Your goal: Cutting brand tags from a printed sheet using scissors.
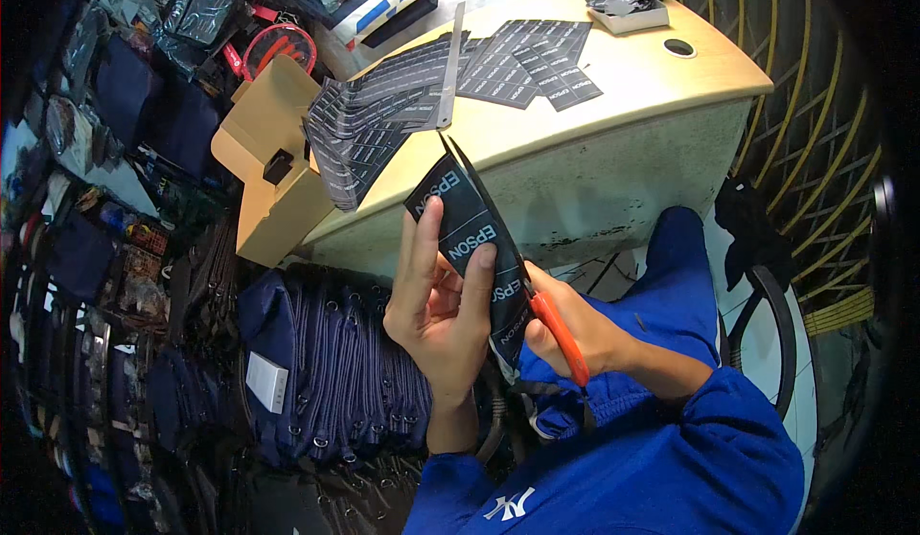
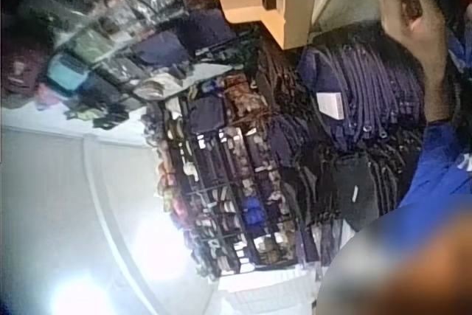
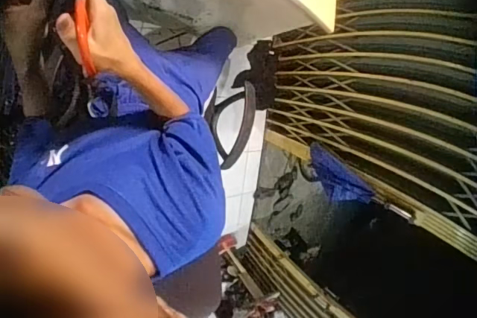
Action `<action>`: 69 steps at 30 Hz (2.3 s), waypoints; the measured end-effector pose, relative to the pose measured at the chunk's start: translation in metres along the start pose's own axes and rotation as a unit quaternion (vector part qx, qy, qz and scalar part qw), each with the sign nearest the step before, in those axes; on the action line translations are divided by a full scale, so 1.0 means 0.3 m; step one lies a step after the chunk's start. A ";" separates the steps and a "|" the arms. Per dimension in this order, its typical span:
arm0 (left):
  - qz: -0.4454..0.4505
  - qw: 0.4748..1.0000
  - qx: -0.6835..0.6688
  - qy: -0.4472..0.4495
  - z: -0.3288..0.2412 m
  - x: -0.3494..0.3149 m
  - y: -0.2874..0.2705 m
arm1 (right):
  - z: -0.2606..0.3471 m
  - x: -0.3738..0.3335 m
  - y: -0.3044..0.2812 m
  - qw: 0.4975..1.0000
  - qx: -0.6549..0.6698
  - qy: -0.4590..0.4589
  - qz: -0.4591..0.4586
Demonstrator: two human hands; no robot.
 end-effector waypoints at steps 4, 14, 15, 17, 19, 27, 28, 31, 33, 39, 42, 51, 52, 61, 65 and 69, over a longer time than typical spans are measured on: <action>0.020 0.999 0.024 -0.003 -0.002 0.001 -0.006 | 0.001 -0.002 -0.002 1.000 -0.003 -0.001 -0.004; 0.000 1.000 0.009 -0.003 0.000 -0.002 -0.014 | 0.004 -0.003 -0.003 1.000 -0.008 -0.006 -0.003; 0.001 1.000 0.008 -0.004 -0.001 -0.002 -0.015 | 0.004 -0.003 -0.005 1.000 -0.012 -0.012 -0.008; 0.044 0.998 0.052 -0.009 -0.007 0.000 -0.013 | 0.000 -0.005 -0.010 1.000 -0.015 -0.009 -0.009; 0.044 0.997 0.062 -0.002 -0.020 0.002 -0.017 | 0.004 -0.005 -0.005 1.000 -0.017 -0.007 -0.005; 0.043 0.997 0.064 -0.004 -0.029 0.002 -0.019 | -0.005 -0.003 -0.006 1.000 -0.005 -0.006 0.003; 0.041 0.998 0.044 -0.010 -0.032 0.002 -0.016 | -0.003 -0.004 -0.006 1.000 -0.005 -0.006 0.002; 0.036 0.999 0.026 -0.017 -0.032 0.000 -0.018 | 0.002 -0.005 -0.003 1.000 -0.011 -0.008 0.008; 0.034 0.999 0.028 -0.019 -0.033 -0.001 -0.017 | 0.004 -0.006 -0.001 1.000 -0.003 -0.027 0.001; 0.032 0.999 -0.018 -0.026 -0.031 -0.001 -0.019 | 0.044 -0.012 0.002 0.999 0.006 0.042 0.033; 0.031 0.999 -0.030 -0.026 -0.030 0.001 -0.017 | 0.021 -0.009 0.002 0.999 -0.003 0.028 0.023; 0.035 0.998 -0.040 -0.030 -0.031 0.002 -0.014 | 0.055 -0.019 0.003 0.998 0.006 0.047 0.033; 0.037 0.998 -0.036 -0.029 -0.032 0.003 -0.016 | 0.056 -0.020 0.004 0.998 0.006 0.047 0.033; 0.031 0.998 -0.056 -0.029 -0.027 0.001 -0.013 | 0.053 -0.021 0.005 0.998 -0.007 0.045 0.043; 0.025 0.997 -0.063 -0.032 -0.028 -0.002 -0.013 | 0.061 -0.021 0.007 0.998 0.006 0.045 0.034; 0.035 0.997 -0.057 -0.033 -0.029 0.002 -0.023 | 0.055 -0.022 0.012 0.997 0.016 0.062 0.040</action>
Point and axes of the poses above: each hand's wrist, its own x-axis towards the middle knuckle, its own y-axis out of the palm, z = x × y, the point moved 4 cm from there along x, towards the middle knuckle, and after that the axes turned 7 degrees about y, right-handed, at the moved point
